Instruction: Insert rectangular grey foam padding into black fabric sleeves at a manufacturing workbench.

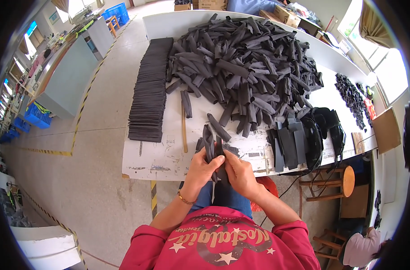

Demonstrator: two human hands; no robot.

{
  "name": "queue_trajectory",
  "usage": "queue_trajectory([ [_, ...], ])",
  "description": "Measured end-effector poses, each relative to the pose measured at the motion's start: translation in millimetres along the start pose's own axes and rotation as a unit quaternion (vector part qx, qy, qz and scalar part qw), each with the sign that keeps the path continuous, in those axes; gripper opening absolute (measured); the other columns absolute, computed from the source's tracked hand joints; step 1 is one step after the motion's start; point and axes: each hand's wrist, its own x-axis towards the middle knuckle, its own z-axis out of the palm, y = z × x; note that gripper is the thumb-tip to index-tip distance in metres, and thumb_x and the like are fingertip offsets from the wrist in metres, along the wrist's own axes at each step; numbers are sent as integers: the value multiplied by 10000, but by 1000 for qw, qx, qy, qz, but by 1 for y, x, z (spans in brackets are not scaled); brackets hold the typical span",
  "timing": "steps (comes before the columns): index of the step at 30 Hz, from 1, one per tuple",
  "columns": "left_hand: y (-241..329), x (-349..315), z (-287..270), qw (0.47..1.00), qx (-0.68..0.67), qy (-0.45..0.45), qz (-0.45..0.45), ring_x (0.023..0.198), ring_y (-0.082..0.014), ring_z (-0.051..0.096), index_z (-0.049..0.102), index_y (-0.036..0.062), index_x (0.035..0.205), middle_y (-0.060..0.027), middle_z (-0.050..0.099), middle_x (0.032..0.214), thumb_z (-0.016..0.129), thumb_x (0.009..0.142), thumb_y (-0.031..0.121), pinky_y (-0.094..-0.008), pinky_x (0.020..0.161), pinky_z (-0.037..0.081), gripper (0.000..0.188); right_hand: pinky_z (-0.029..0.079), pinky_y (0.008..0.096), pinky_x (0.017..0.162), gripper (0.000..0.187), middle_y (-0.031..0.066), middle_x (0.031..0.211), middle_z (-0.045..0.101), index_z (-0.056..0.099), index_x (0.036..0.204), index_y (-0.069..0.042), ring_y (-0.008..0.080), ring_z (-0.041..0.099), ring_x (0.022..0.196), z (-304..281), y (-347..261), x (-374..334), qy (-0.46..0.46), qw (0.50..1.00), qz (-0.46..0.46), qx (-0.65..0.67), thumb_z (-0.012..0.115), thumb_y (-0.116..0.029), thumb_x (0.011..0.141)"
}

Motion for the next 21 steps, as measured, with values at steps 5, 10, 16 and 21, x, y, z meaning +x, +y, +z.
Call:
queue_trajectory([
  [5, -4, 1, -1, 999, -32, 0, 3, 633, -81, 503, 617, 6, 1233, 25, 554, 782, 674, 868, 145, -236, 576, 418, 395, 523, 391, 650, 287, 255, 834, 647, 545, 1200, 62, 388, 677, 780, -1, 4, -2, -7, 1000, 14, 10, 520, 1, 921],
  [10, 1, 2, 0, 999, -45, 21, -14, 618, -70, 519, 619, -19, 1121, 16, 571, 752, 671, 865, 110, -225, 569, 428, 292, 497, 340, 625, 247, 214, 757, 624, 569, 1180, 21, 280, 649, 683, -6, 0, 0, 14, 996, 86, 20, 544, -60, 948],
  [16, 5, 4, -14, 994, -99, 54, -4, 665, -64, 485, 562, -39, 1275, -1, 585, 968, 648, 847, 92, -239, 603, 438, 456, 484, 303, 698, 252, 114, 855, 679, 636, 1115, 14, 145, 598, 765, -51, 80, 4, 179, 971, 158, -17, 625, -158, 931],
  [21, 3, 10, -17, 987, -159, 20, -5, 682, -64, 487, 549, -42, 1292, -6, 586, 1012, 642, 851, 93, -242, 610, 443, 470, 480, 328, 655, 261, 98, 724, 636, 623, 1037, 8, 207, 608, 677, -143, 190, -20, 261, 911, 274, -167, 705, -111, 820],
])
